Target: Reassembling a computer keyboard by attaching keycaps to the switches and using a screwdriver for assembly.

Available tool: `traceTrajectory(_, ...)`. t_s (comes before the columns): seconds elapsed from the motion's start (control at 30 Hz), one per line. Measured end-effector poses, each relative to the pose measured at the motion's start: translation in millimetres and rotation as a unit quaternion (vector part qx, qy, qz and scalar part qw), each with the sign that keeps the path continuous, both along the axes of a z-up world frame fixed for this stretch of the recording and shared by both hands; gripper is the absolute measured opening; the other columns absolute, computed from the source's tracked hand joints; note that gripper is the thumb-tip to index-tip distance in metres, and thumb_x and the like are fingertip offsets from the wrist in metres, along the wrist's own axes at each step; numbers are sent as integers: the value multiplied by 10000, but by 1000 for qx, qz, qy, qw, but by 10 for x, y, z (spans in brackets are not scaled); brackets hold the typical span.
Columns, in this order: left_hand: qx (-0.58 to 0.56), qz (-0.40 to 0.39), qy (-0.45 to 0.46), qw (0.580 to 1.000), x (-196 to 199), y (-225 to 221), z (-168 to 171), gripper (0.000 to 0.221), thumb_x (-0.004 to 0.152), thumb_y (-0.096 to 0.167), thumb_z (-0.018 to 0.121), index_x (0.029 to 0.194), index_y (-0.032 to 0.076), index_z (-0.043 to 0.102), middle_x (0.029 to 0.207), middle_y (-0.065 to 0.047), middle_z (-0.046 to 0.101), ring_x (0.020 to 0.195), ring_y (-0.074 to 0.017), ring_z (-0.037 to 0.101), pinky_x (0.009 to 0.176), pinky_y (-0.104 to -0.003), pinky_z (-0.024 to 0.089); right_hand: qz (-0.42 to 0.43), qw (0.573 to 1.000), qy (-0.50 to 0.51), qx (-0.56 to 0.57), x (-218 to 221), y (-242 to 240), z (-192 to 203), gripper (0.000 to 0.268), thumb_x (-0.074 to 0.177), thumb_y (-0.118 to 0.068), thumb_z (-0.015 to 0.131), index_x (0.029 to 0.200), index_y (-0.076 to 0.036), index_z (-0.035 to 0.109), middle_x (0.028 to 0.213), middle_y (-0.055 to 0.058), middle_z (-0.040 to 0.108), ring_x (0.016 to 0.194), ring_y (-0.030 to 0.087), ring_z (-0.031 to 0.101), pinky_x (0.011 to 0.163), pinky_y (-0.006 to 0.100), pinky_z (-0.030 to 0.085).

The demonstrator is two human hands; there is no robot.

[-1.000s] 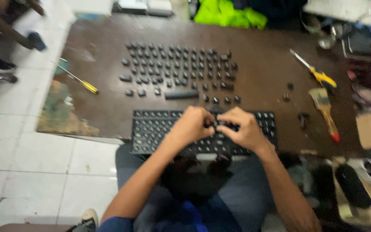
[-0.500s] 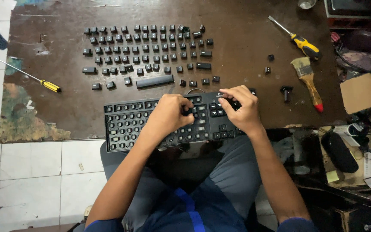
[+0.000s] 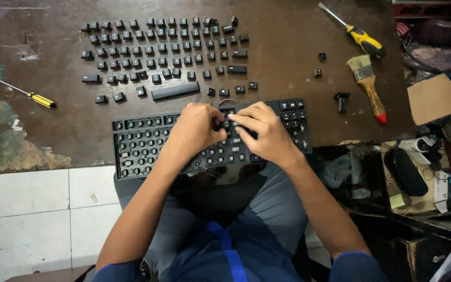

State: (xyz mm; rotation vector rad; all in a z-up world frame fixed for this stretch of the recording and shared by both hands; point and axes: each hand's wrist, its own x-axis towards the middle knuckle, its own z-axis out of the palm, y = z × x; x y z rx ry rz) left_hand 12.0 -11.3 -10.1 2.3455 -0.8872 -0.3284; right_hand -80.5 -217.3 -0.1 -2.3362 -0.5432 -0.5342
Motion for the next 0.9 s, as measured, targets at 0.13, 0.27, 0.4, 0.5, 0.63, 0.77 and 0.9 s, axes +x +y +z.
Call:
traceTrajectory(0.13, 15, -11, -19, 1000, -13, 55, -10, 269, 730, 234, 870, 966, 106, 853, 804, -90, 781, 786, -341, 780, 711, -443, 638, -11, 998, -34, -53, 21, 64, -125, 130, 916, -74, 797, 1037, -119, 803, 1082, 47, 727, 1032, 285, 665, 855, 407, 510)
traceTrajectory(0.27, 43, -67, -138, 987, -72, 34, -346, 203, 801, 247, 832, 977, 146, 841, 877, -99, 776, 868, -328, 757, 721, -443, 642, -44, 986, -83, -138, -39, 78, -160, 178, 908, -84, 731, 1062, -130, 810, 1083, 60, 705, 1030, 291, 654, 822, 412, 489)
traceTrajectory(0.4, 87, -115, -355, 924, -382, 147, -212, 434, 829, 269, 753, 1191, 30, 755, 989, -92, 648, 981, -269, 632, 784, -311, 579, -43, 964, -112, -237, -80, 185, -192, 272, 956, -41, 547, 1132, -41, 755, 1109, 116, 661, 1022, 320, 632, 778, 406, 463)
traceTrajectory(0.5, 72, -125, -446, 883, -376, 109, -358, 269, 966, 167, 628, 1143, -26, 688, 924, -121, 541, 873, -302, 555, 675, -379, 455, -21, 947, -128, -293, -95, 282, -68, 179, 915, -2, 559, 966, 3, 730, 1015, 132, 612, 877, 315, 580, 701, 406, 426)
traceTrajectory(0.63, 94, -138, -466, 869, -428, 103, -364, 271, 917, 154, 607, 1124, -13, 655, 1005, -127, 559, 925, -312, 544, 671, -380, 408, -17, 931, -140, -336, -90, 277, -195, 173, 920, 35, 574, 833, 25, 724, 988, 177, 584, 849, 328, 540, 709, 414, 404)
traceTrajectory(0.77, 63, -120, -436, 889, -424, 80, -295, 283, 859, 180, 638, 1050, -16, 708, 990, -120, 561, 910, -291, 550, 703, -377, 432, 25, 994, -18, -103, -31, -70, 50, 232, 863, 68, 590, 960, -14, 785, 1040, 140, 681, 989, 358, 632, 815, 435, 484)
traceTrajectory(0.9, -16, -48, -347, 936, -422, 110, -83, 289, 883, 198, 713, 1097, 20, 790, 950, -121, 619, 879, -282, 593, 770, -364, 497, -156, 985, -45, -58, 86, -1195, 142, 350, 919, 132, 645, 1129, -78, 831, 1065, 106, 748, 1040, 316, 687, 950, 389, 541)
